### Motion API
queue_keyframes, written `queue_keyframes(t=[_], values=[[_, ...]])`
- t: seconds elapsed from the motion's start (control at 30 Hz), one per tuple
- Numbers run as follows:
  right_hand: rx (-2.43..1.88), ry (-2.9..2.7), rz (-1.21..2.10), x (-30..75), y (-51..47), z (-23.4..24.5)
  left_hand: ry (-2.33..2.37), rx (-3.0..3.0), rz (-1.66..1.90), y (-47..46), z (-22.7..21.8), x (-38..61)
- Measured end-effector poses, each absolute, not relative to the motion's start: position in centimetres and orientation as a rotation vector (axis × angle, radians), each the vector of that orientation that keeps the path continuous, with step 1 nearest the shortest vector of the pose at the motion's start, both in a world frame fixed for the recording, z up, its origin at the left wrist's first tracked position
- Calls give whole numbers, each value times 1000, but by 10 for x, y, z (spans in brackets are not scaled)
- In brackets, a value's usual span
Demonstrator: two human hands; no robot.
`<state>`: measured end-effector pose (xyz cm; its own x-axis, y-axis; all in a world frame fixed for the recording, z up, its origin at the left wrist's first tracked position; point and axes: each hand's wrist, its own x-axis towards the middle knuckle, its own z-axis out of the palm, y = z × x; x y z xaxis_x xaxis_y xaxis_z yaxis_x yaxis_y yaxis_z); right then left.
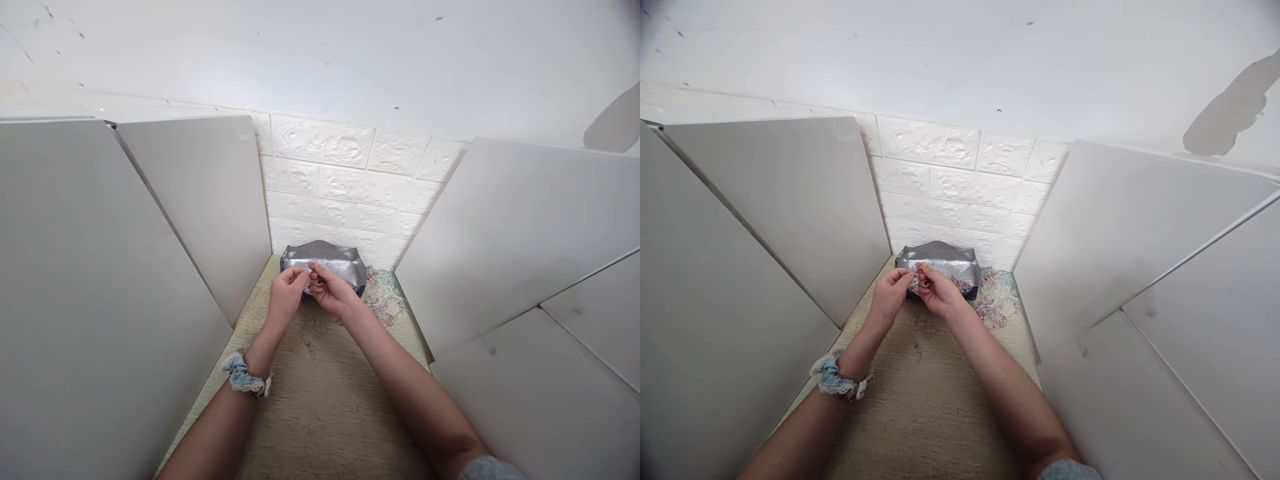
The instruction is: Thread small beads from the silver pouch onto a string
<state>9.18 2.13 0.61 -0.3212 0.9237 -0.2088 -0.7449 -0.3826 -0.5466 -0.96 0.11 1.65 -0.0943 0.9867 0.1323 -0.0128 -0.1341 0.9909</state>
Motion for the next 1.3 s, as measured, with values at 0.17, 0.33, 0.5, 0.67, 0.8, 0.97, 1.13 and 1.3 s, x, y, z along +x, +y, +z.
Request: queue_keyframes(t=[0.17,0.33,0.5,0.67,0.8,0.97,1.13,1.3], values=[[-596,-431,1902,91,20,7,1187,1257,1398,2,16,-10],[-597,-452,1902,90,19,9,1179,1249,1397,2,15,-9],[-595,-444,1901,90,18,8,1173,1262,1407,3,15,-9],[-584,-499,1884,89,17,8,1175,1259,1386,3,14,-10],[-602,-564,1865,89,17,8,1184,1243,1365,3,13,-10],[-680,-629,1837,91,18,7,1126,1148,1306,2,14,-12],[-712,-705,1805,92,17,8,1078,1118,1257,3,14,-12],[-796,-845,1650,93,14,12,1061,1085,1198,5,11,-12]])
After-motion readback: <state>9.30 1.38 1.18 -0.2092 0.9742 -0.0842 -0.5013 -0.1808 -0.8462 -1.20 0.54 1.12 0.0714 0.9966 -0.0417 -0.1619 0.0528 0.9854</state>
